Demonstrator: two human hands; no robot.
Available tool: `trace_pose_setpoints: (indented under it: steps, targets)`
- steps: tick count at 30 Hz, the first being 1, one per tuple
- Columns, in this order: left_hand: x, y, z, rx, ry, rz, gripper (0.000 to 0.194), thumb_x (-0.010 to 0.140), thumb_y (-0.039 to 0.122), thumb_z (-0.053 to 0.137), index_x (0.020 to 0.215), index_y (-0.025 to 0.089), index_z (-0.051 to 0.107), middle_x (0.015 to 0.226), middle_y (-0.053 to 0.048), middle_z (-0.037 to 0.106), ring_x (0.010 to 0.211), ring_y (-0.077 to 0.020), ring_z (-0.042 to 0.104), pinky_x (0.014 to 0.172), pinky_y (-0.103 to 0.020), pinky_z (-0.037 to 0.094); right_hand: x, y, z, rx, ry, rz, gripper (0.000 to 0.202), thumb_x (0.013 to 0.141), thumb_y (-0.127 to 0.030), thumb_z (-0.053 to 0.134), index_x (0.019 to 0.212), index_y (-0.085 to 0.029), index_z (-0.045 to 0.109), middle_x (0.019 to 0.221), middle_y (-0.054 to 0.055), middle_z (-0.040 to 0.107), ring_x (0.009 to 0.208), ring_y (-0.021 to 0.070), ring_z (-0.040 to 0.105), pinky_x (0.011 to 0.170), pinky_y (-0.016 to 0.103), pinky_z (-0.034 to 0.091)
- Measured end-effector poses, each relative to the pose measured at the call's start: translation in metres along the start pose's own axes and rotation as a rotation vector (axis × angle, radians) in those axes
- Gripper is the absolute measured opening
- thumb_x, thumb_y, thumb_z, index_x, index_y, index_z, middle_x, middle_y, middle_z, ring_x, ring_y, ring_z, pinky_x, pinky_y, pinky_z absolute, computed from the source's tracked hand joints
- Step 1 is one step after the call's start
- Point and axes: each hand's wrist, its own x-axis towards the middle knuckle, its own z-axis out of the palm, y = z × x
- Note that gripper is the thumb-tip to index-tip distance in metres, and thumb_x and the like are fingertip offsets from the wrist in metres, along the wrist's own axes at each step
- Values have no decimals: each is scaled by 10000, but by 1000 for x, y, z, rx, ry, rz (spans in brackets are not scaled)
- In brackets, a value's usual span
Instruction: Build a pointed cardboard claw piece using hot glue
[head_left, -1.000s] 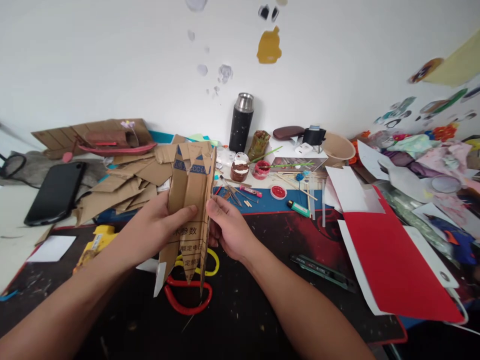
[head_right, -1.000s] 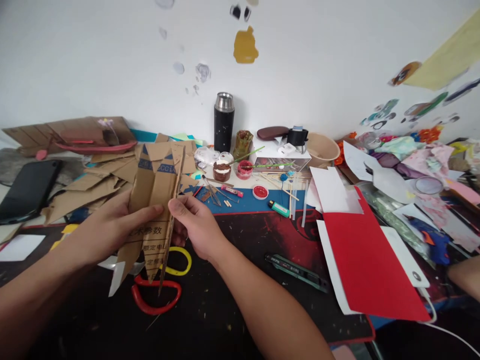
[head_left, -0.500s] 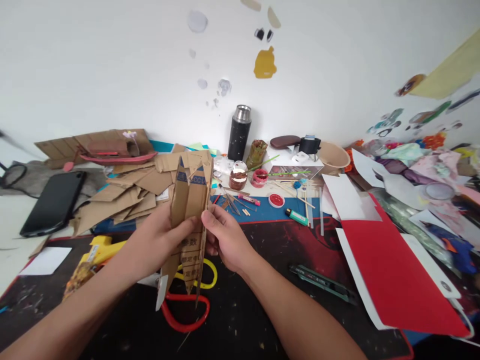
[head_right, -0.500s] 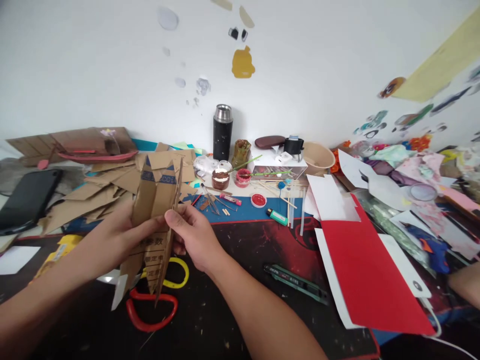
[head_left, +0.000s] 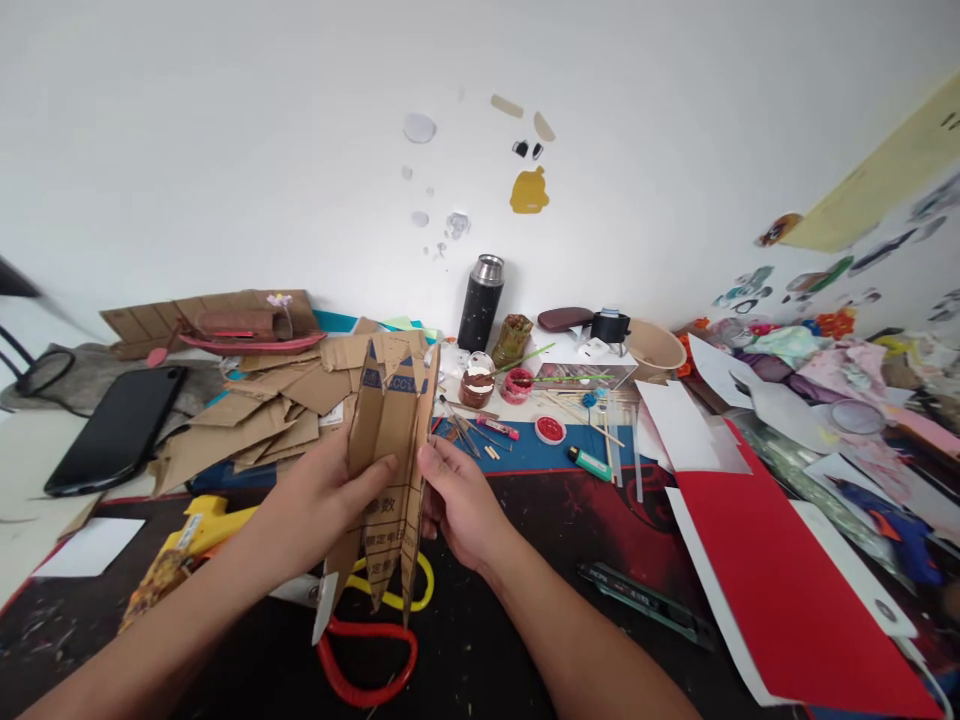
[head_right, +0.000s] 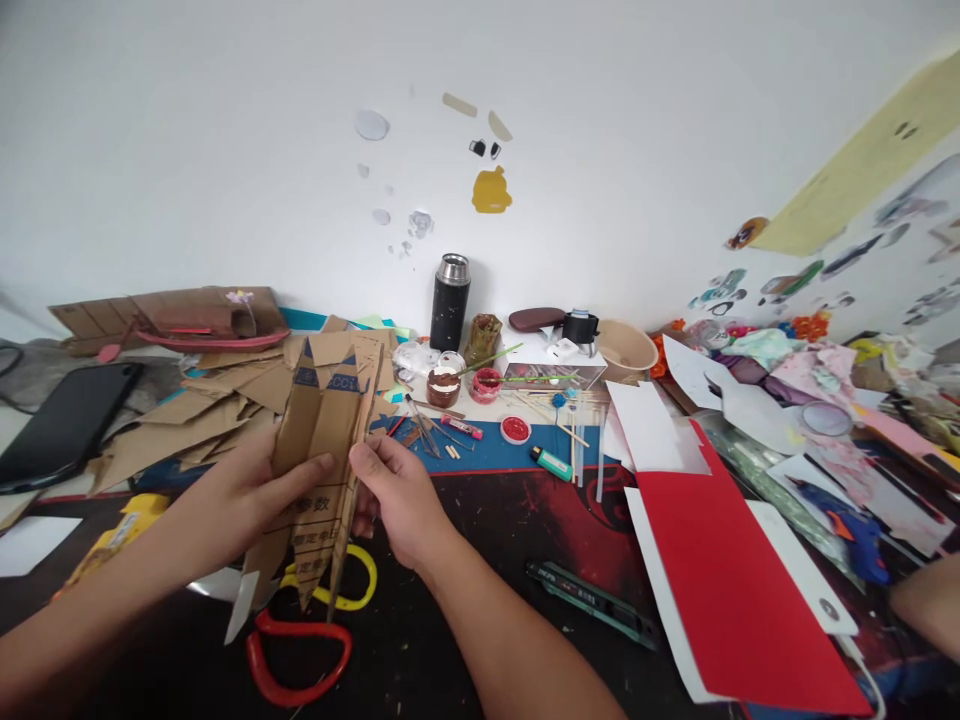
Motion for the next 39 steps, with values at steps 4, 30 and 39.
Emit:
trace_pose_setpoints:
  steps: [4, 30, 39]
  targets:
    - [5, -2, -8, 24, -26, -9, 551, 898, 677, 705, 1196, 214, 734, 1089, -117, 867, 1070, -408, 819, 931, -519, 682, 3, 1, -2, -49, 75, -22, 691, 764, -871, 867, 859, -236, 613, 571, -78, 542, 407, 92, 423, 366, 225, 296]
    - [-3, 16, -20, 443, -88, 36, 428, 883, 631, 581, 1043, 266, 737, 901, -97, 841, 815, -398, 780, 751, -473, 599, 4, 4, -2, -436, 55, -202, 287, 975, -512, 699, 945, -253, 580, 630, -100, 522, 434, 114, 509, 445, 246, 396]
    - [-7, 9, -22, 481, -74, 67, 404, 909, 638, 577, 1051, 294, 734, 929, -116, 846, 835, -412, 771, 768, -474, 578, 0, 4, -1, -521, 78, -171, 241, 986, -448, 693, 920, -245, 582, 607, -100, 518, 437, 114, 509, 467, 242, 353]
